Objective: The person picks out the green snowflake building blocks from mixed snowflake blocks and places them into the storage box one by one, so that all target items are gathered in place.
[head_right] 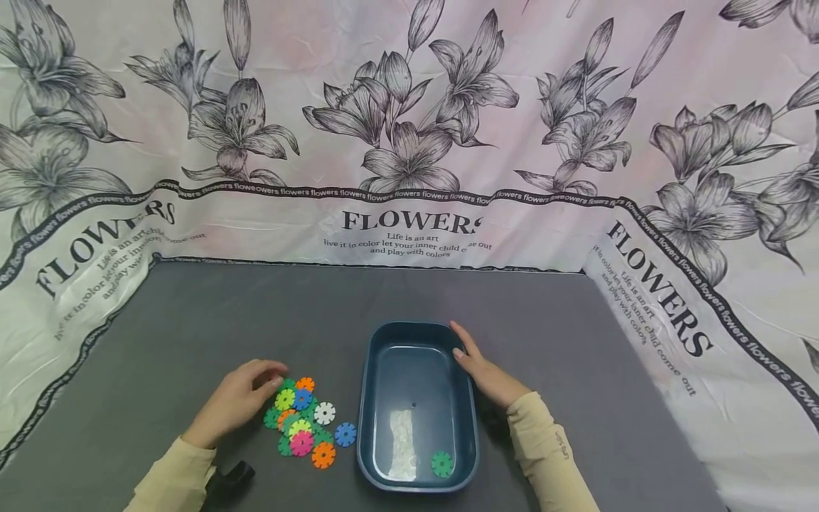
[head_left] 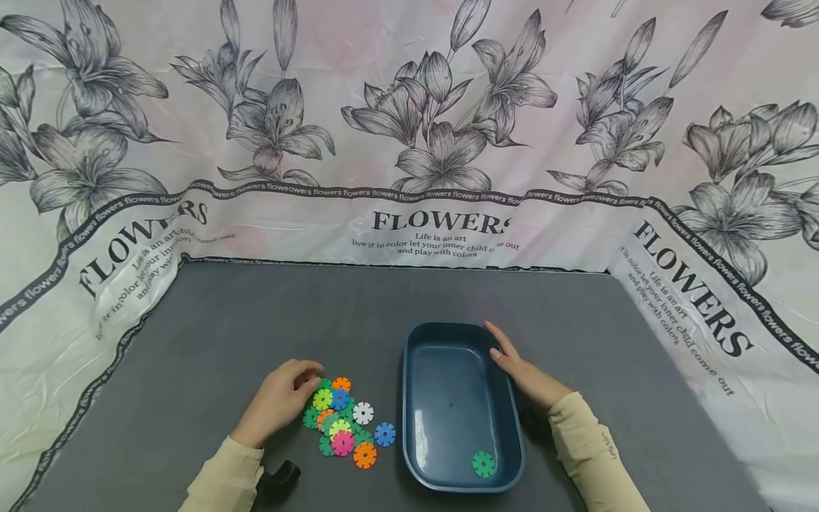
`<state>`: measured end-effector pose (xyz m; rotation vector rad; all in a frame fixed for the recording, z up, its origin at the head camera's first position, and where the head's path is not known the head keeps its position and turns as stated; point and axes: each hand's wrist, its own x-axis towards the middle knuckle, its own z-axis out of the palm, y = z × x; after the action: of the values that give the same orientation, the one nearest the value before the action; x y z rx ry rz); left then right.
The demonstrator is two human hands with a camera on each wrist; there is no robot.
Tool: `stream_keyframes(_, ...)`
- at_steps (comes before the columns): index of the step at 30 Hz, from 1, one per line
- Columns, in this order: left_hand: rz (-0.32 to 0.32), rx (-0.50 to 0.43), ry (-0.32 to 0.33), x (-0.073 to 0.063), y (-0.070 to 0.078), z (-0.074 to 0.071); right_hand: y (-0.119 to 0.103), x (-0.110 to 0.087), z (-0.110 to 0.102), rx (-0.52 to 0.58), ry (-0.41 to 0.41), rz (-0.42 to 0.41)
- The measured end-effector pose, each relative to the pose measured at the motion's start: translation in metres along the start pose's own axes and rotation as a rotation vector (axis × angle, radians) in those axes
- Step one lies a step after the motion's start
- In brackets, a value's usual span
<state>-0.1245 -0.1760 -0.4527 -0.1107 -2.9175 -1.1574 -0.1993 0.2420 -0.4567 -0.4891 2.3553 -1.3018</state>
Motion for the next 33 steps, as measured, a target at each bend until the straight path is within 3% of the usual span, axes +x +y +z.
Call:
stream_keyframes(7,-0.052,0.011,-0.02,0.0021,0.0047,0.0068,-0.0039,0.0009,0.0016,0.001,0.008,0.012)
stream_keyframes(15,-0.039,0.034,-0.018,0.0005,0.0058,0.0073,-0.0037,0.001,0.0024,-0.002,0.008,0.008)
stream_keyframes(21,-0.066,-0.009,-0.077,0.0008,0.0045,0.0077,-0.0032,-0.0002,0.0027,-0.016,0.018,0.015)
stream_keyframes(33,-0.118,-0.092,-0.128,0.0003,0.0062,0.0023,-0.0039,-0.0004,0.0028,-0.029,0.021,0.02)
